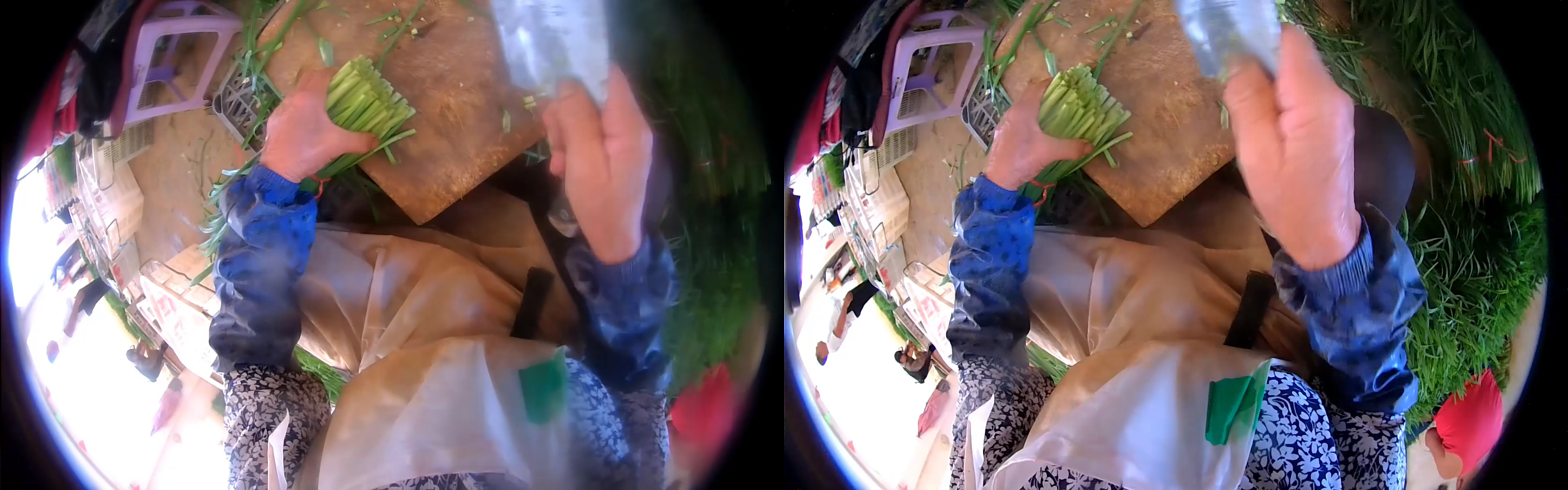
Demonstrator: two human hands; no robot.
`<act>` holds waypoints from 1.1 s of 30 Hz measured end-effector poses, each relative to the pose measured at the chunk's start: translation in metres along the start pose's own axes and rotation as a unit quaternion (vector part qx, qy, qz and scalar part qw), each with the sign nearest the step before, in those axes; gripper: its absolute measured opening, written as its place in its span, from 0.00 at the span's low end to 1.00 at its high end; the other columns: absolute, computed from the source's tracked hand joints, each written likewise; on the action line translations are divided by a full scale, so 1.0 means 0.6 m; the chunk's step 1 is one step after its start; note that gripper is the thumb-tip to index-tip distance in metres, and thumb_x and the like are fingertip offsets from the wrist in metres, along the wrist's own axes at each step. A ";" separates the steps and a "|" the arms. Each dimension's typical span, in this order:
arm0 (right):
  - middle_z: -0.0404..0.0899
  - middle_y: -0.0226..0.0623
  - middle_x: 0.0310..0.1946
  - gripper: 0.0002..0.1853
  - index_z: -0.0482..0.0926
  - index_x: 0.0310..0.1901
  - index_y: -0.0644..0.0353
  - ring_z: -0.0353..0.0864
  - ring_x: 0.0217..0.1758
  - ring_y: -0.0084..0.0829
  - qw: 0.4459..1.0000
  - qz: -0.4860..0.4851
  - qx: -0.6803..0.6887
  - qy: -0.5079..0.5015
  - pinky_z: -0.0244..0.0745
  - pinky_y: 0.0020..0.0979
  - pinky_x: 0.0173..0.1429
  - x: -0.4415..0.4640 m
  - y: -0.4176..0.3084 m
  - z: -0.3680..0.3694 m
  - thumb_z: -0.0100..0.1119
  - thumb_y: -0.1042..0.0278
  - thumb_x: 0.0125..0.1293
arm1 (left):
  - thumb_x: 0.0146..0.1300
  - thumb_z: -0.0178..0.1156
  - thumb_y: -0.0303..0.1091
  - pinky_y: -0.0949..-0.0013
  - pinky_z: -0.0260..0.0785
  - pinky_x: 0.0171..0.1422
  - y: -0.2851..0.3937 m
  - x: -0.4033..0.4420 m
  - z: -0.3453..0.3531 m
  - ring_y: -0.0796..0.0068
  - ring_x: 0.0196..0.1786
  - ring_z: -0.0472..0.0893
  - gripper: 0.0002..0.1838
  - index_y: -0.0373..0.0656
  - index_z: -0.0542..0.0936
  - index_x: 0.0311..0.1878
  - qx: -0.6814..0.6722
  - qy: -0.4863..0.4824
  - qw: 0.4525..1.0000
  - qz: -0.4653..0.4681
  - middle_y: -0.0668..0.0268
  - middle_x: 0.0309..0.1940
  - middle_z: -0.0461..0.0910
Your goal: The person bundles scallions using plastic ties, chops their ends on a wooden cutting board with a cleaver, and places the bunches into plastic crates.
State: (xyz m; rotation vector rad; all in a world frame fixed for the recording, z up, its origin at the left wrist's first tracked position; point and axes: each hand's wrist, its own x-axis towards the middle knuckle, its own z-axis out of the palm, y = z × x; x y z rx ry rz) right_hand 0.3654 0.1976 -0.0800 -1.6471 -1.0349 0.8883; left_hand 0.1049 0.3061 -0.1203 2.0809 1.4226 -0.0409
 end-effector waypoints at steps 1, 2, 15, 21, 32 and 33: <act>0.70 0.22 0.20 0.10 0.77 0.48 0.62 0.66 0.20 0.14 0.999 -0.036 -0.026 0.005 0.59 0.20 0.23 -0.004 -0.006 0.000 0.52 0.68 0.71 | 0.33 0.75 0.50 0.58 0.71 0.57 0.004 -0.001 0.000 0.51 0.53 0.80 0.44 0.42 0.76 0.58 0.007 -0.006 1.000 -0.015 0.53 0.48 0.80; 0.70 0.27 0.19 0.08 0.76 0.46 0.63 0.67 0.21 0.17 0.993 -0.031 -0.078 -0.083 0.60 0.24 0.23 -0.007 -0.007 0.008 0.53 0.69 0.71 | 0.33 0.75 0.50 0.58 0.71 0.57 0.006 -0.002 0.002 0.51 0.53 0.80 0.44 0.42 0.76 0.58 0.003 -0.010 1.000 -0.010 0.53 0.48 0.80; 0.72 0.60 0.25 0.09 0.68 0.37 0.69 0.70 0.33 0.64 0.947 -0.057 -0.162 -0.272 0.66 0.48 0.34 0.016 0.006 0.068 0.54 0.71 0.66 | 0.33 0.74 0.51 0.57 0.70 0.58 -0.002 0.002 -0.006 0.50 0.53 0.79 0.41 0.43 0.79 0.55 -0.015 -0.017 0.999 0.023 0.51 0.48 0.79; 0.73 0.62 0.28 0.11 0.70 0.34 0.70 0.73 0.36 0.63 0.918 -0.087 -0.217 -0.319 0.68 0.49 0.38 0.027 0.009 0.080 0.53 0.68 0.66 | 0.33 0.74 0.51 0.56 0.72 0.54 0.011 0.001 0.001 0.50 0.50 0.81 0.36 0.42 0.80 0.48 0.016 -0.057 0.998 -0.008 0.52 0.45 0.81; 0.81 0.62 0.29 0.11 0.73 0.38 0.71 0.82 0.35 0.63 0.904 -0.040 -0.349 -0.244 0.78 0.55 0.43 0.012 -0.026 0.098 0.52 0.69 0.63 | 0.35 0.72 0.51 0.56 0.74 0.52 0.069 -0.003 -0.041 0.53 0.47 0.82 0.35 0.38 0.79 0.46 0.037 0.022 0.999 0.015 0.51 0.40 0.83; 0.81 0.62 0.29 0.11 0.73 0.38 0.71 0.82 0.35 0.63 0.906 -0.042 -0.345 -0.242 0.78 0.55 0.43 0.001 -0.034 0.080 0.52 0.69 0.63 | 0.35 0.72 0.51 0.56 0.74 0.52 0.077 0.002 -0.047 0.53 0.47 0.82 0.35 0.38 0.79 0.46 0.042 0.024 0.999 0.015 0.51 0.40 0.83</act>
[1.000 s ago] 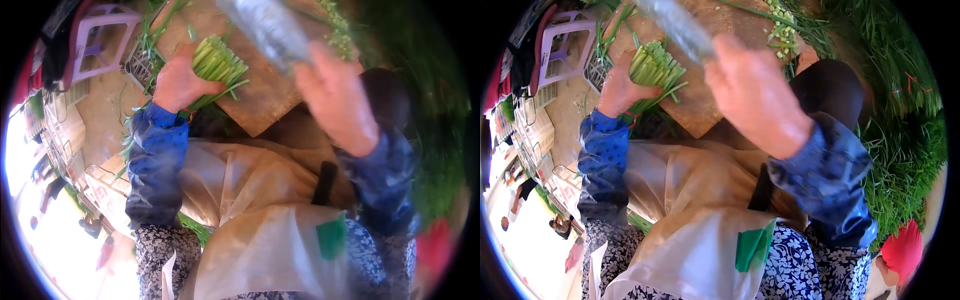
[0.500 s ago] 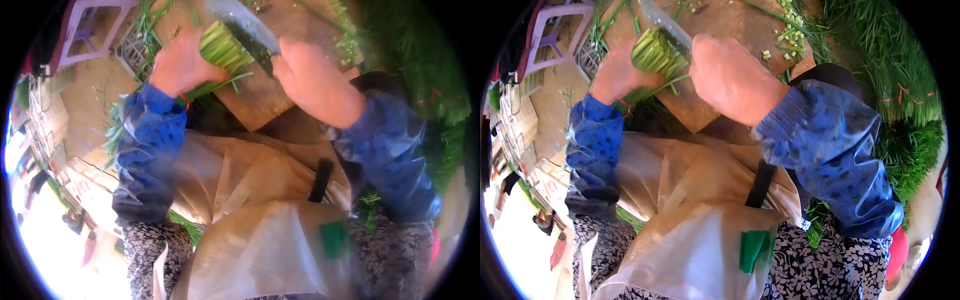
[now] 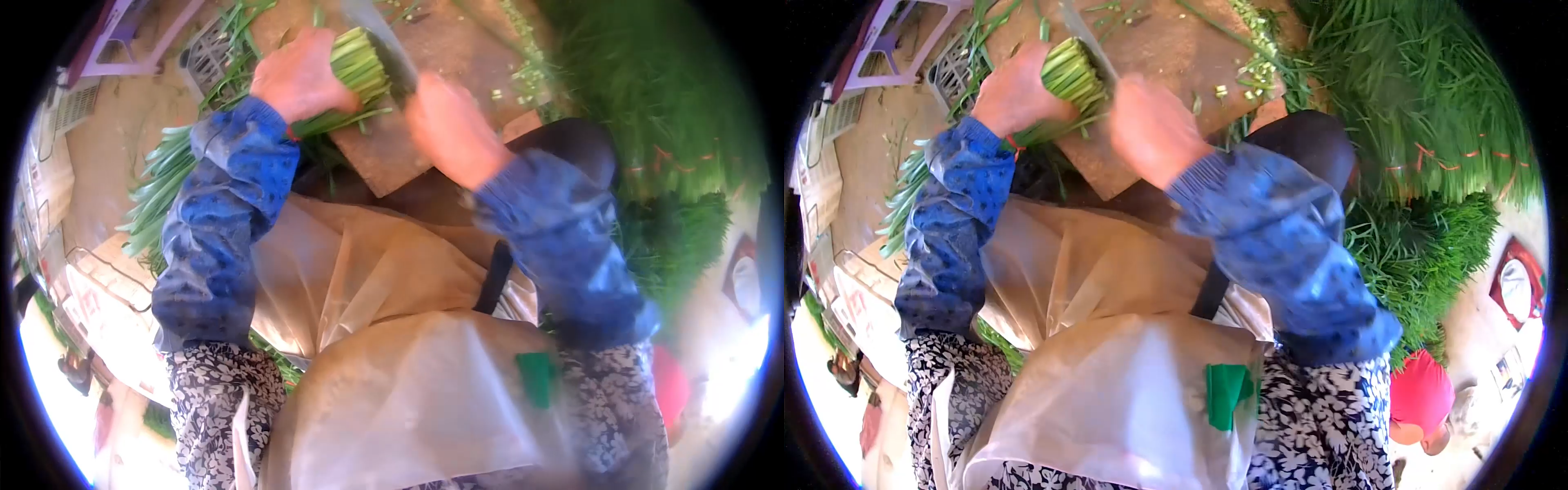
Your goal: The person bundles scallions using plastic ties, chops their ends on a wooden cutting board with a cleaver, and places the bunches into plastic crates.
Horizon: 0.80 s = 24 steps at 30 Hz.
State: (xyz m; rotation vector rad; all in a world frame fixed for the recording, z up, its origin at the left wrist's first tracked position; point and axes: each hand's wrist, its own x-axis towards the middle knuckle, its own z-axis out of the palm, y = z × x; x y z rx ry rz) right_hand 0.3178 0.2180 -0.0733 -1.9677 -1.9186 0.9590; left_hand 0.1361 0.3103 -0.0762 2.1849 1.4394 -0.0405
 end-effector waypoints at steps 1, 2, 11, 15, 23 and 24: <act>0.81 0.62 0.28 0.11 0.73 0.38 0.72 0.82 0.34 0.61 1.000 0.001 0.009 -0.005 0.78 0.55 0.42 -0.024 0.006 -0.005 0.51 0.69 0.63 | 0.34 0.72 0.51 0.57 0.74 0.52 0.004 0.001 -0.002 0.52 0.47 0.82 0.36 0.38 0.79 0.47 0.026 -0.013 1.000 0.003 0.52 0.40 0.83; 0.81 0.62 0.28 0.11 0.73 0.38 0.72 0.83 0.33 0.60 1.000 -0.006 0.018 -0.012 0.78 0.55 0.41 -0.026 0.007 0.002 0.51 0.69 0.63 | 0.34 0.72 0.51 0.57 0.74 0.52 -0.007 0.001 -0.002 0.51 0.47 0.83 0.37 0.38 0.78 0.48 0.052 -0.022 0.998 0.000 0.52 0.40 0.83; 0.80 0.60 0.28 0.11 0.71 0.40 0.66 0.81 0.35 0.61 0.997 0.007 -0.063 0.037 0.74 0.57 0.40 0.085 0.003 -0.080 0.45 0.66 0.67 | 0.33 0.74 0.52 0.58 0.73 0.54 -0.001 0.052 -0.071 0.52 0.50 0.82 0.43 0.42 0.77 0.57 -0.041 -0.010 0.999 -0.005 0.51 0.48 0.82; 0.81 0.61 0.31 0.09 0.71 0.42 0.66 0.83 0.38 0.60 0.988 0.076 -0.072 0.117 0.76 0.56 0.44 0.082 0.062 -0.181 0.47 0.69 0.65 | 0.30 0.78 0.56 0.54 0.65 0.64 0.017 0.038 -0.106 0.47 0.60 0.74 0.57 0.37 0.67 0.66 -0.004 0.046 0.999 0.023 0.48 0.59 0.74; 0.78 0.57 0.27 0.10 0.72 0.38 0.63 0.78 0.34 0.59 0.989 -0.077 0.078 0.104 0.71 0.54 0.39 0.049 0.065 -0.071 0.51 0.64 0.65 | 0.30 0.80 0.45 0.56 0.67 0.63 -0.067 -0.030 -0.065 0.48 0.59 0.75 0.59 0.39 0.62 0.69 -0.002 0.043 0.999 0.022 0.48 0.57 0.75; 0.76 0.57 0.27 0.10 0.71 0.37 0.63 0.76 0.34 0.60 0.981 -0.102 0.139 0.094 0.68 0.53 0.37 0.052 0.064 -0.060 0.53 0.63 0.66 | 0.31 0.79 0.43 0.58 0.68 0.61 -0.074 -0.022 -0.063 0.49 0.58 0.77 0.57 0.40 0.63 0.68 -0.031 0.004 0.999 -0.014 0.48 0.55 0.77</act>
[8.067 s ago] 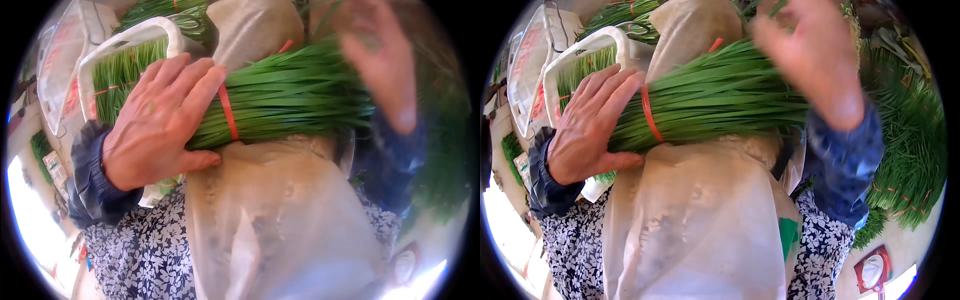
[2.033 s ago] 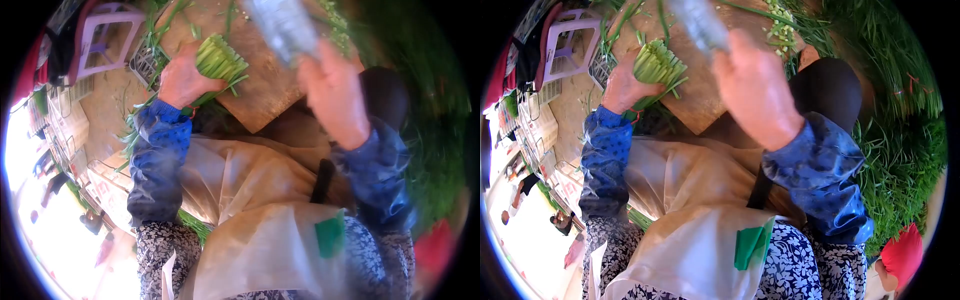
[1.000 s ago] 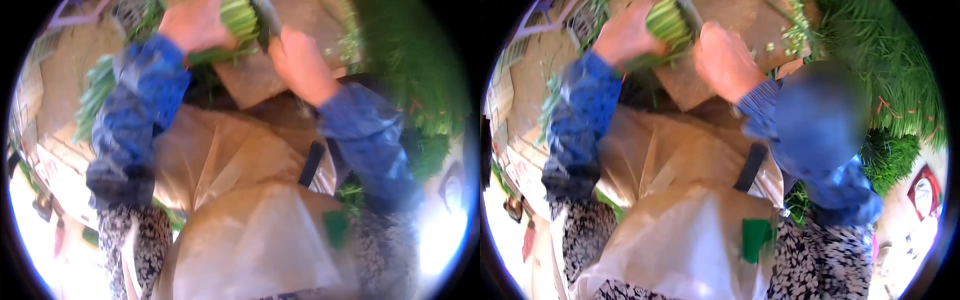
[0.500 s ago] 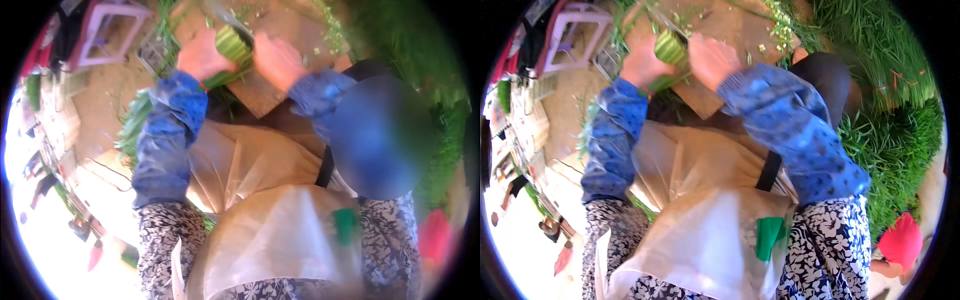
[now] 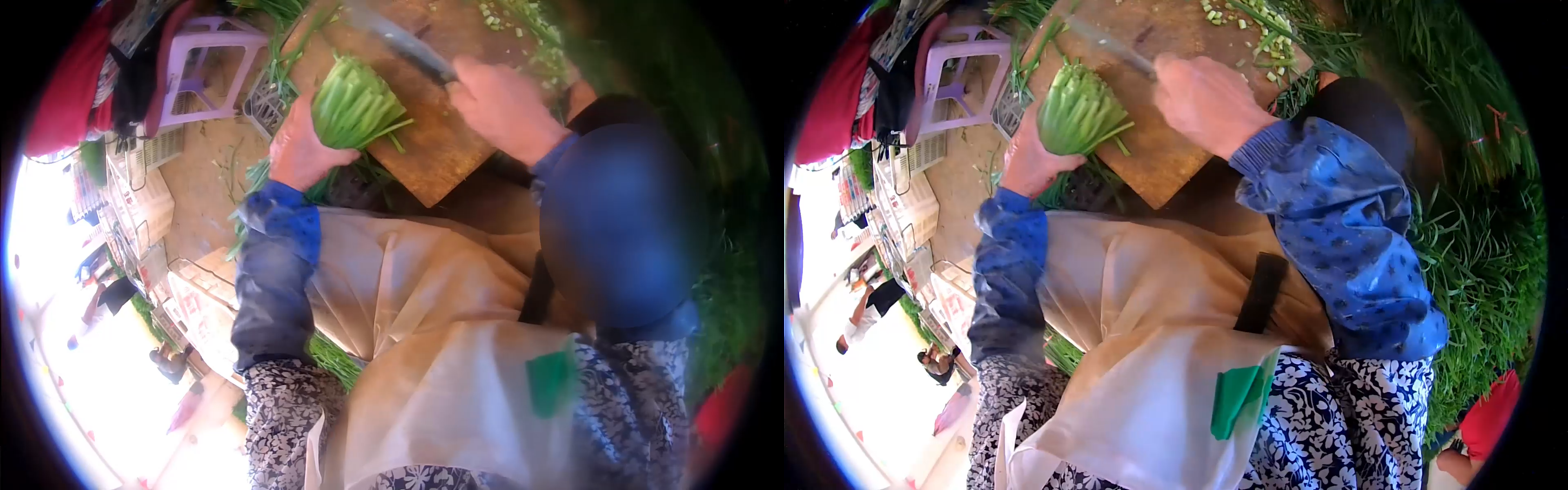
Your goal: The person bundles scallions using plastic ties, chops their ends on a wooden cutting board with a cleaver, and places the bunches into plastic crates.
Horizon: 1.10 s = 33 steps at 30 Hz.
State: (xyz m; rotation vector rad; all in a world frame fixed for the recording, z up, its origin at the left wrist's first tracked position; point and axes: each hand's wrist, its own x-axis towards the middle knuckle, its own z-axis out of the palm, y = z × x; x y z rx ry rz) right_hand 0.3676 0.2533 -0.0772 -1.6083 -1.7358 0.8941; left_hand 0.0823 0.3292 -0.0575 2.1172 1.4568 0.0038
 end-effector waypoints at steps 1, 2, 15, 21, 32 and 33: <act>0.76 0.57 0.27 0.10 0.71 0.37 0.63 0.76 0.34 0.60 1.000 0.002 -0.001 -0.001 0.68 0.53 0.37 0.004 -0.008 -0.003 0.53 0.63 0.66 | 0.33 0.79 0.43 0.60 0.68 0.62 0.000 0.003 0.001 0.51 0.57 0.78 0.54 0.39 0.65 0.67 0.009 0.011 1.000 0.025 0.49 0.53 0.78; 0.76 0.57 0.27 0.11 0.71 0.36 0.64 0.75 0.34 0.60 1.000 0.015 0.008 -0.015 0.67 0.53 0.37 0.009 -0.016 -0.006 0.53 0.64 0.66 | 0.33 0.79 0.43 0.60 0.68 0.62 -0.004 0.008 -0.003 0.51 0.57 0.78 0.54 0.39 0.65 0.67 0.009 0.009 1.000 0.025 0.49 0.53 0.78; 0.77 0.57 0.26 0.09 0.72 0.37 0.67 0.76 0.33 0.60 0.996 -0.024 -0.033 -0.081 0.70 0.50 0.37 0.050 -0.038 -0.001 0.51 0.68 0.65 | 0.32 0.77 0.47 0.60 0.70 0.59 -0.019 0.036 -0.021 0.49 0.53 0.81 0.52 0.33 0.67 0.63 -0.042 -0.088 0.995 0.017 0.48 0.45 0.82; 0.77 0.51 0.30 0.07 0.75 0.38 0.68 0.79 0.35 0.48 0.978 0.007 -0.133 -0.161 0.74 0.42 0.41 0.078 -0.050 0.031 0.54 0.73 0.61 | 0.32 0.76 0.48 0.61 0.73 0.54 -0.014 0.039 -0.023 0.51 0.47 0.83 0.49 0.34 0.70 0.61 -0.002 -0.078 0.997 0.003 0.49 0.42 0.83; 0.81 0.51 0.31 0.39 0.59 0.71 0.59 0.84 0.32 0.50 0.897 -0.140 -0.412 -0.075 0.78 0.46 0.34 0.071 0.110 0.031 0.60 0.75 0.56 | 0.28 0.78 0.54 0.52 0.74 0.51 0.035 -0.054 -0.040 0.45 0.44 0.82 0.52 0.37 0.69 0.59 0.066 0.071 0.994 -0.042 0.45 0.40 0.82; 0.82 0.50 0.36 0.44 0.58 0.72 0.58 0.84 0.33 0.48 0.880 -0.160 -0.439 -0.081 0.79 0.43 0.35 0.057 0.145 0.015 0.66 0.72 0.52 | 0.29 0.79 0.50 0.54 0.73 0.53 0.054 -0.069 -0.067 0.49 0.47 0.82 0.51 0.37 0.69 0.60 -0.005 0.158 0.987 -0.016 0.47 0.42 0.81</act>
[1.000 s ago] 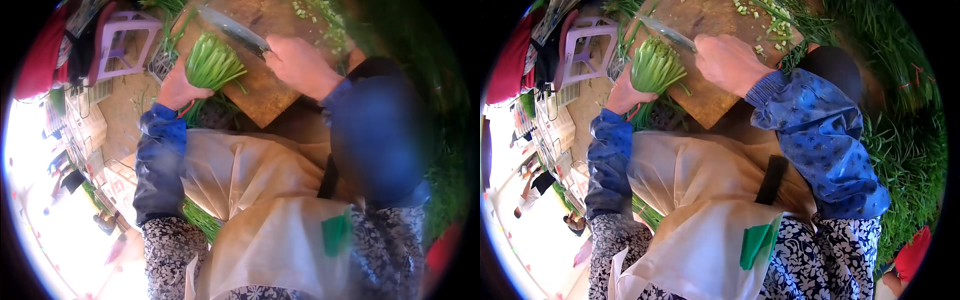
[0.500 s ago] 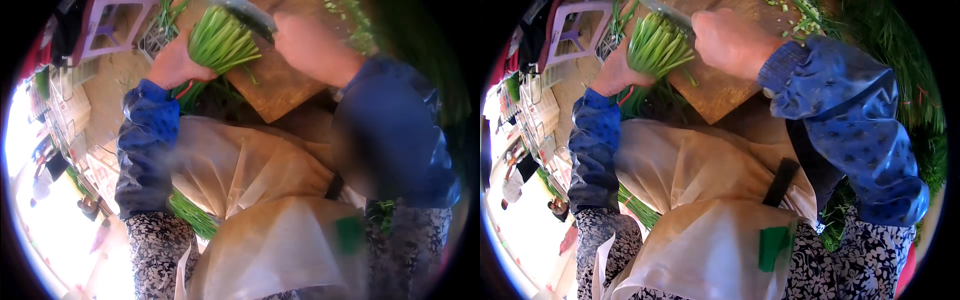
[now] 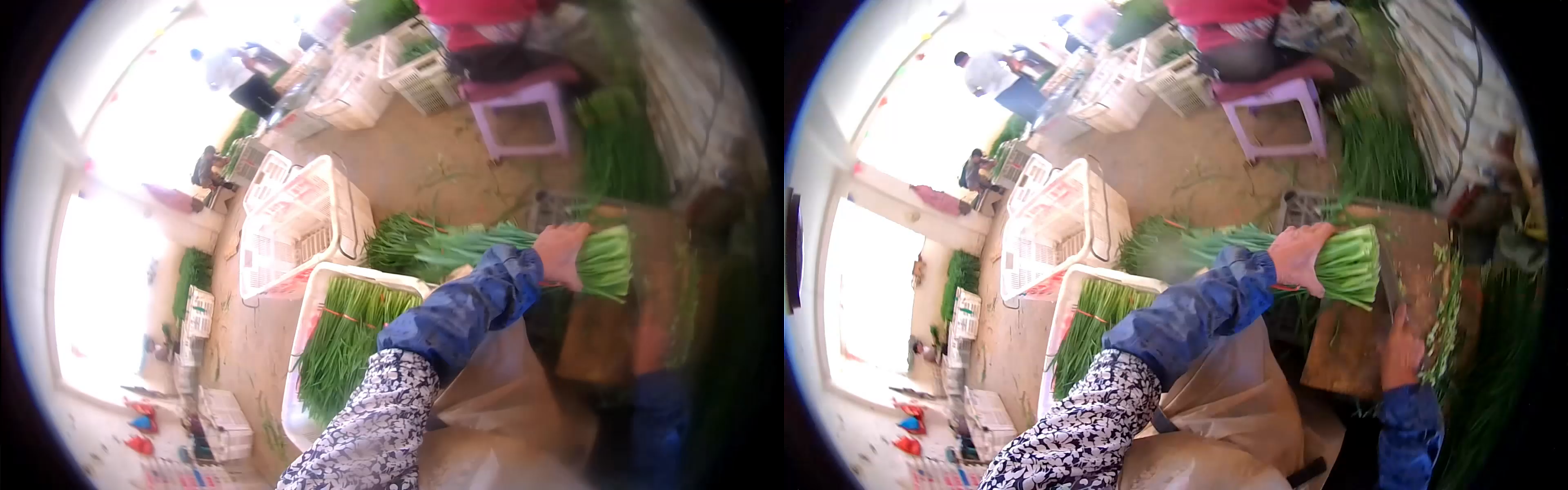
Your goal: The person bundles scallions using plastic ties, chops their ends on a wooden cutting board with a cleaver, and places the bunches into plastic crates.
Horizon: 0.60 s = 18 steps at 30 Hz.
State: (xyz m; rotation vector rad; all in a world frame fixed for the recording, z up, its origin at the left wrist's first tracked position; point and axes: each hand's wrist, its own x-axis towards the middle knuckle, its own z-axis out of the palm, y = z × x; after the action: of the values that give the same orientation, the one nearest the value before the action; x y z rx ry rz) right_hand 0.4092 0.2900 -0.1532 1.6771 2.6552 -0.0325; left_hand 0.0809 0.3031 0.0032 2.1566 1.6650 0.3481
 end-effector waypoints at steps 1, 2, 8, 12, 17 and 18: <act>0.81 0.49 0.32 0.34 0.64 0.68 0.58 0.82 0.30 0.48 1.000 -0.001 -0.003 0.007 0.78 0.45 0.35 0.017 -0.006 -0.037 0.59 0.72 0.58 | 0.29 0.80 0.45 0.55 0.73 0.55 0.006 0.014 -0.042 0.53 0.50 0.82 0.51 0.37 0.69 0.60 -0.081 0.081 0.993 0.019 0.48 0.44 0.81; 0.80 0.47 0.28 0.25 0.69 0.65 0.58 0.80 0.28 0.48 1.000 -0.001 -0.001 0.011 0.77 0.47 0.34 0.010 -0.022 -0.060 0.52 0.72 0.64 | 0.29 0.80 0.45 0.55 0.73 0.55 0.021 0.010 -0.078 0.53 0.50 0.82 0.51 0.37 0.69 0.60 -0.072 0.091 0.993 0.019 0.48 0.44 0.81; 0.78 0.51 0.43 0.33 0.68 0.64 0.61 0.80 0.41 0.51 0.998 -0.041 0.047 0.025 0.77 0.47 0.44 0.019 -0.012 -0.002 0.61 0.73 0.53 | 0.40 0.75 0.19 0.63 0.73 0.61 0.091 -0.025 -0.248 0.69 0.56 0.78 0.41 0.36 0.69 0.62 -0.458 0.294 0.831 0.116 0.59 0.51 0.80; 0.76 0.51 0.47 0.34 0.71 0.60 0.62 0.76 0.51 0.53 0.989 -0.046 0.141 -0.017 0.74 0.48 0.51 0.018 -0.026 -0.087 0.66 0.74 0.47 | 0.44 0.67 0.12 0.62 0.72 0.64 0.121 -0.105 -0.294 0.63 0.57 0.79 0.34 0.33 0.74 0.59 -0.530 0.263 0.799 0.110 0.56 0.52 0.80; 0.76 0.50 0.46 0.28 0.73 0.56 0.63 0.74 0.50 0.54 0.948 -0.070 0.228 0.211 0.71 0.48 0.53 0.011 -0.018 -0.119 0.62 0.76 0.49 | 0.47 0.68 0.16 0.62 0.74 0.60 0.083 -0.178 -0.332 0.64 0.55 0.80 0.33 0.32 0.73 0.60 -0.497 0.321 0.800 0.104 0.58 0.53 0.80; 0.75 0.51 0.45 0.27 0.73 0.56 0.63 0.74 0.49 0.54 0.936 -0.066 0.246 0.243 0.70 0.48 0.53 0.007 -0.031 -0.143 0.60 0.78 0.50 | 0.46 0.70 0.16 0.62 0.74 0.60 0.089 -0.191 -0.347 0.64 0.55 0.80 0.34 0.32 0.73 0.60 -0.479 0.330 0.806 0.106 0.58 0.53 0.80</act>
State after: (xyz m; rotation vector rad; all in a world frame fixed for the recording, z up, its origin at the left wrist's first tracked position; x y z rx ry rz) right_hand 0.3914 0.2876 -0.0672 1.8164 3.3517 -0.3588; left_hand 0.0086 0.2133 0.2176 1.4440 1.0596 1.7361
